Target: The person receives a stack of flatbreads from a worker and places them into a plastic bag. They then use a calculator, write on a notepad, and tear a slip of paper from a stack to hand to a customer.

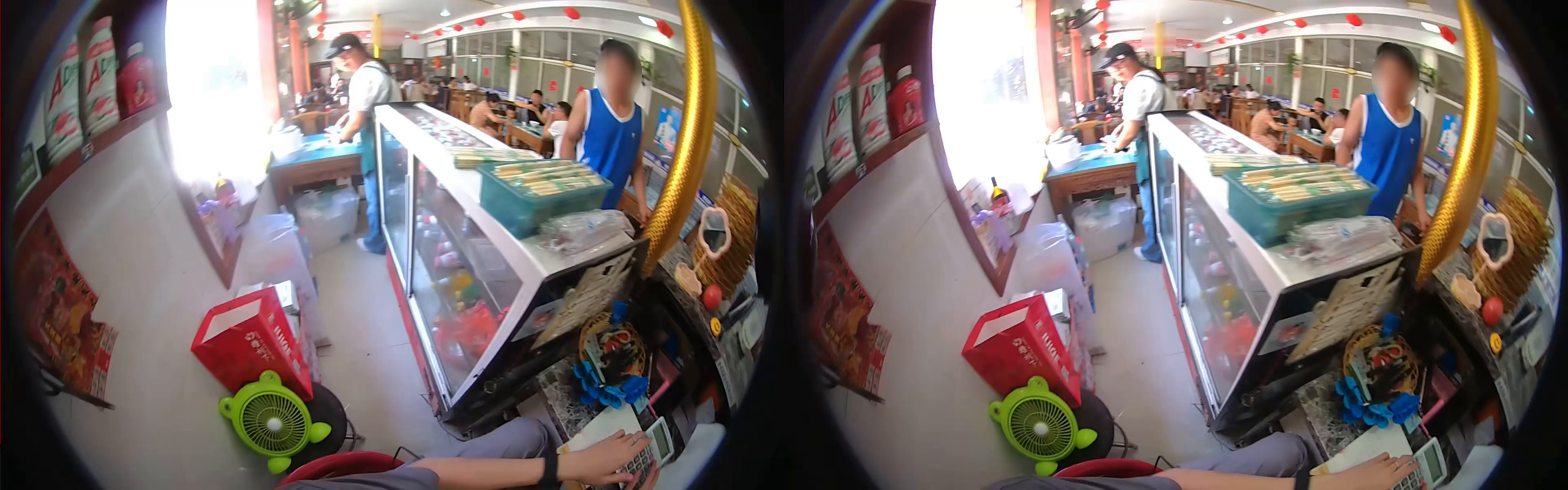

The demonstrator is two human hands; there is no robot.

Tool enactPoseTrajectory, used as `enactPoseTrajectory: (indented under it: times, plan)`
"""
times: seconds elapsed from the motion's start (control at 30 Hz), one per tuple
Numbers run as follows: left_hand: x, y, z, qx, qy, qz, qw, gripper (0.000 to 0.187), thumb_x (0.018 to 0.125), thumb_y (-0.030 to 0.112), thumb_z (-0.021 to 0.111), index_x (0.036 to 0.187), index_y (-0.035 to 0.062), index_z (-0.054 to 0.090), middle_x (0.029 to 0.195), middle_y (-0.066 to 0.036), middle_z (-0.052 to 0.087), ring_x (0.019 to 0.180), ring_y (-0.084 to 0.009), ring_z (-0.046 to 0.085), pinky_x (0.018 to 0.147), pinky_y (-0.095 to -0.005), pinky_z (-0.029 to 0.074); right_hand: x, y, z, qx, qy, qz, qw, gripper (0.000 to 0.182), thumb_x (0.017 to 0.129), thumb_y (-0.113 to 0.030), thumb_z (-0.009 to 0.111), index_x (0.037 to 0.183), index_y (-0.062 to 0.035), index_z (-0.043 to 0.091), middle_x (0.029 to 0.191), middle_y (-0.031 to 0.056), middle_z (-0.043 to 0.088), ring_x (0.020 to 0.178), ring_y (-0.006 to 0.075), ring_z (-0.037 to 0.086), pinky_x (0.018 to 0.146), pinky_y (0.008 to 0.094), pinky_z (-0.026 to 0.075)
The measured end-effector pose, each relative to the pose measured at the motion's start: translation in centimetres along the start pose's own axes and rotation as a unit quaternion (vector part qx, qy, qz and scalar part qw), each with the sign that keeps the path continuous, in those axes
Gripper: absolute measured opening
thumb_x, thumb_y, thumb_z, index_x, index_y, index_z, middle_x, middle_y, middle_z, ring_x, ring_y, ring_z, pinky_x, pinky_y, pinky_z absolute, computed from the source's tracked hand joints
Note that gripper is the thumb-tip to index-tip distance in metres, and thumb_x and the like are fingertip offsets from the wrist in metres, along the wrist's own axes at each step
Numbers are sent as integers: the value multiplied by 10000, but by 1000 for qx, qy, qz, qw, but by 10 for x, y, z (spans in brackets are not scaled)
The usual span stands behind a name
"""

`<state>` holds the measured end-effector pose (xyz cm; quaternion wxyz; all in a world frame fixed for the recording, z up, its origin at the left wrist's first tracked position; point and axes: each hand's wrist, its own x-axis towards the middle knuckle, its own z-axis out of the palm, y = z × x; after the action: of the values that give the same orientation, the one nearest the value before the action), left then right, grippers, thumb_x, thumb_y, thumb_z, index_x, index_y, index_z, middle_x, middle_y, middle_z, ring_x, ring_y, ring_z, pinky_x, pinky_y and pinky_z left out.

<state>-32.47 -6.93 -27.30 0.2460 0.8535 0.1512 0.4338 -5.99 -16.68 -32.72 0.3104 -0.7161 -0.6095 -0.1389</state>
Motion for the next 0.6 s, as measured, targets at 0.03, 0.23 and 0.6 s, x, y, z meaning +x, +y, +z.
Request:
enactPoseTrajectory:
  times: [0.03,0.23,0.6]
  plan:
    - [-7,14,-28,-12,86,68,994,552,933,290,748,1334,-26,536,1176,-253,644,1102,-442,631,944,-544,500,2,-1,-1,-5,4,-7,1000,589,1050,-371,690,1396,100,619,1396,376,590,1272,531,586,1115,546,467]
    - [-118,50,-235,104,267,17,958,515,841,-5,780,1329,-21,618,1197,-171,692,1017,-302,707,863,-394,584,3,-9,-6,-3,18,-16,1000,527,1047,-325,674,1398,66,637,1348,377,628,1253,524,610,1089,538,490]
    - [-131,76,-400,327,376,-75,864,414,931,-7,730,1313,-64,580,778,-60,655,682,-136,652,661,-298,533,-14,91,30,-179,-33,-230,956,538,1030,-383,655,1403,5,645,1407,393,576,1333,534,552,1132,551,463]
